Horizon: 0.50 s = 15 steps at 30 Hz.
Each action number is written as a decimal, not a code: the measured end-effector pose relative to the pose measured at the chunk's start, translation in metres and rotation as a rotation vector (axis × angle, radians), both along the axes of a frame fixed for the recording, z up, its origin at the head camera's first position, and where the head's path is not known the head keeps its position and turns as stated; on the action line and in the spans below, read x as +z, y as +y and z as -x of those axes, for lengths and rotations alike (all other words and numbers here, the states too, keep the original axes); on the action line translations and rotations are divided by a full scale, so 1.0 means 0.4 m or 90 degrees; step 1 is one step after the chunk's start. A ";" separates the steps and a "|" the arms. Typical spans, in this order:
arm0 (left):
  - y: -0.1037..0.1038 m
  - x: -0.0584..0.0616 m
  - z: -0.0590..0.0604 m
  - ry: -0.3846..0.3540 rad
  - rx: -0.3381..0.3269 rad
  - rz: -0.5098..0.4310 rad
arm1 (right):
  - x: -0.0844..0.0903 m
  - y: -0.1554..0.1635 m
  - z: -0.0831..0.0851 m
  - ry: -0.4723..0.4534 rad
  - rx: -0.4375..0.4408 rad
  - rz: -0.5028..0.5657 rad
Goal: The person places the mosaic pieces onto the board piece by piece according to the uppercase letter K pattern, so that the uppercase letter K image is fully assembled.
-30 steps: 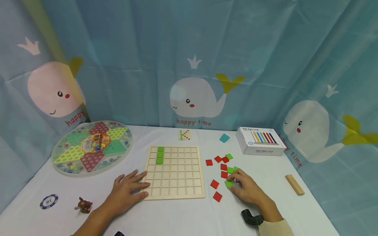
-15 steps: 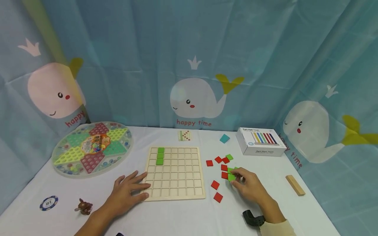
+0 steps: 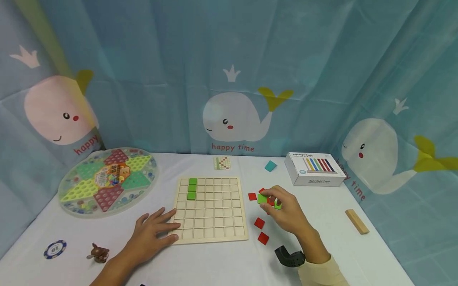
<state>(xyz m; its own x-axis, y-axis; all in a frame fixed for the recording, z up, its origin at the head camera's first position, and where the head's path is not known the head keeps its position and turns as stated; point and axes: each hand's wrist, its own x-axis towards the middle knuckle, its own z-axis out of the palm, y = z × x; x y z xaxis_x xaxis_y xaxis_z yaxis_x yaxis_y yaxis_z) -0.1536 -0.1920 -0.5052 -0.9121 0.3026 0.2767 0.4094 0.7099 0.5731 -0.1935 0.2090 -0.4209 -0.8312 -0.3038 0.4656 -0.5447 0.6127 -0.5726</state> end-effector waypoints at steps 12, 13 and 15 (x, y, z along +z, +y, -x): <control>-0.002 0.008 -0.006 0.001 -0.001 -0.007 | 0.030 -0.192 0.025 -0.020 0.061 0.056; -0.002 0.007 -0.005 0.002 -0.002 -0.008 | 0.025 -0.207 0.028 -0.025 0.063 0.060; -0.001 0.006 -0.004 0.002 -0.001 -0.010 | 0.010 -0.237 0.038 -0.037 0.068 0.072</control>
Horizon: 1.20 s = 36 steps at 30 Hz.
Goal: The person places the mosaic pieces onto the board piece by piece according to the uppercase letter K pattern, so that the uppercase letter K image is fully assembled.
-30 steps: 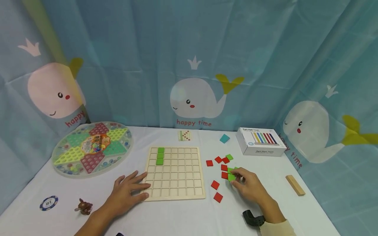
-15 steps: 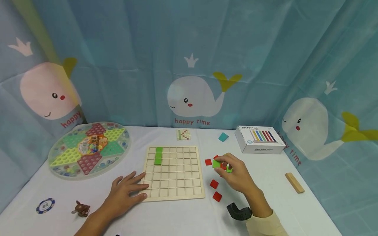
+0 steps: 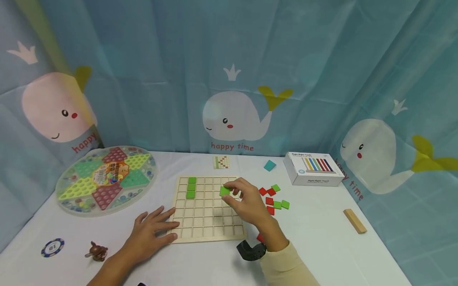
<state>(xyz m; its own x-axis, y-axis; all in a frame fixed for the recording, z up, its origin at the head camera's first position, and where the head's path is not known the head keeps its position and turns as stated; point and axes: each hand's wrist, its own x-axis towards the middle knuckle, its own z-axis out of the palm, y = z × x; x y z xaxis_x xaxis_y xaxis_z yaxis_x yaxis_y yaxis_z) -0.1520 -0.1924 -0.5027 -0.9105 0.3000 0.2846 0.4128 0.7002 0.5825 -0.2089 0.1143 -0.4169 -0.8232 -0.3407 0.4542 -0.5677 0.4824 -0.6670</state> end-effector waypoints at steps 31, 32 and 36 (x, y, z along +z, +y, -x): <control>0.001 -0.002 0.004 0.023 -0.005 0.016 | -0.185 -0.248 0.067 -0.071 -0.045 -0.141; 0.002 -0.002 0.004 0.022 -0.004 0.016 | -0.186 -0.249 0.067 -0.072 -0.049 -0.148; 0.003 -0.003 0.002 0.023 0.000 0.016 | -0.187 -0.254 0.068 -0.084 -0.059 -0.176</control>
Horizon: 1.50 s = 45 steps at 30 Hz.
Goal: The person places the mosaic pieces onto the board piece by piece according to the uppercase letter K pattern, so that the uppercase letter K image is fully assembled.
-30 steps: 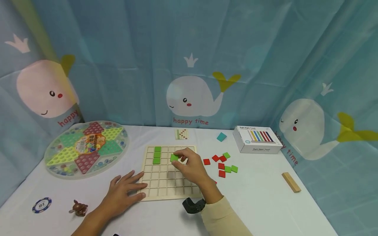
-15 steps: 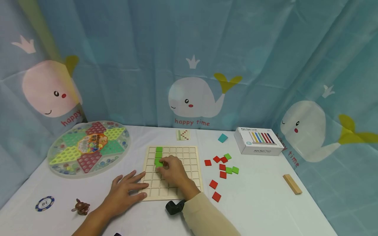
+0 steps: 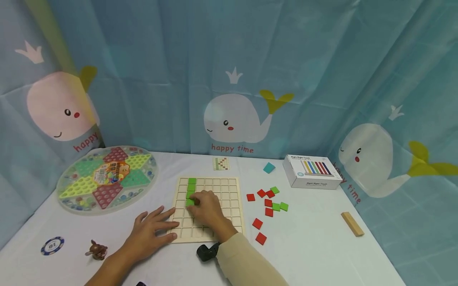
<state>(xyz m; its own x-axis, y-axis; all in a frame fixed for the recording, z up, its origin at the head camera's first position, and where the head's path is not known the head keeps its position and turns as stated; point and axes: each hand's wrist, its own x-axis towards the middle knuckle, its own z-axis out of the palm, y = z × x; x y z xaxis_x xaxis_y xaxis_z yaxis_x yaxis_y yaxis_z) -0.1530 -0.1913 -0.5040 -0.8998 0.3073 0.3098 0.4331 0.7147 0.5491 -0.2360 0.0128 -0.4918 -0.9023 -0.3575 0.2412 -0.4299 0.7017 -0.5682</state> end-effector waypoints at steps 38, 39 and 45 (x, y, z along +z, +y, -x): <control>0.002 0.003 -0.002 -0.011 -0.006 -0.018 | 0.196 0.297 -0.102 0.110 0.119 0.206; 0.002 0.003 -0.002 -0.013 -0.005 -0.018 | 0.199 0.313 -0.103 0.117 0.115 0.206; 0.000 0.004 -0.007 -0.018 -0.002 -0.018 | 0.193 0.409 -0.101 0.137 0.058 0.185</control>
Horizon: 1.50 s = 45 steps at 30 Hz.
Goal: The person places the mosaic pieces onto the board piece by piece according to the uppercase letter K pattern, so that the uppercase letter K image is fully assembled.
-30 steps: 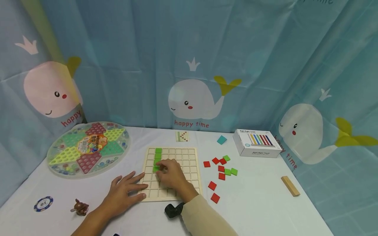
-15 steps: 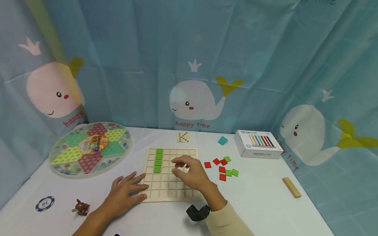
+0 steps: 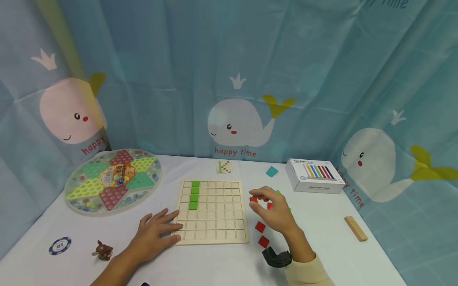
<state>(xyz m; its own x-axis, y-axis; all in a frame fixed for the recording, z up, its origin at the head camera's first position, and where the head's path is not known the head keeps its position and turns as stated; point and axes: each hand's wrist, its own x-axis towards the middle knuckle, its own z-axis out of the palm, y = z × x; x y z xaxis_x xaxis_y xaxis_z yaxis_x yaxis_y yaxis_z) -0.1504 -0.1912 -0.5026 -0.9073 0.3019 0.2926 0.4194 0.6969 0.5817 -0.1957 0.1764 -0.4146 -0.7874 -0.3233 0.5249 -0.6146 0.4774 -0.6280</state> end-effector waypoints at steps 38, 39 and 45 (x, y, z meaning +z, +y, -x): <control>0.001 0.003 0.002 -0.015 0.010 0.000 | -0.196 0.255 0.076 -0.236 -0.358 -0.180; 0.002 0.003 0.002 -0.017 0.010 -0.001 | -0.196 0.255 0.076 -0.237 -0.359 -0.181; 0.004 0.001 0.002 -0.018 0.010 0.000 | -0.205 0.261 0.077 -0.232 -0.361 -0.160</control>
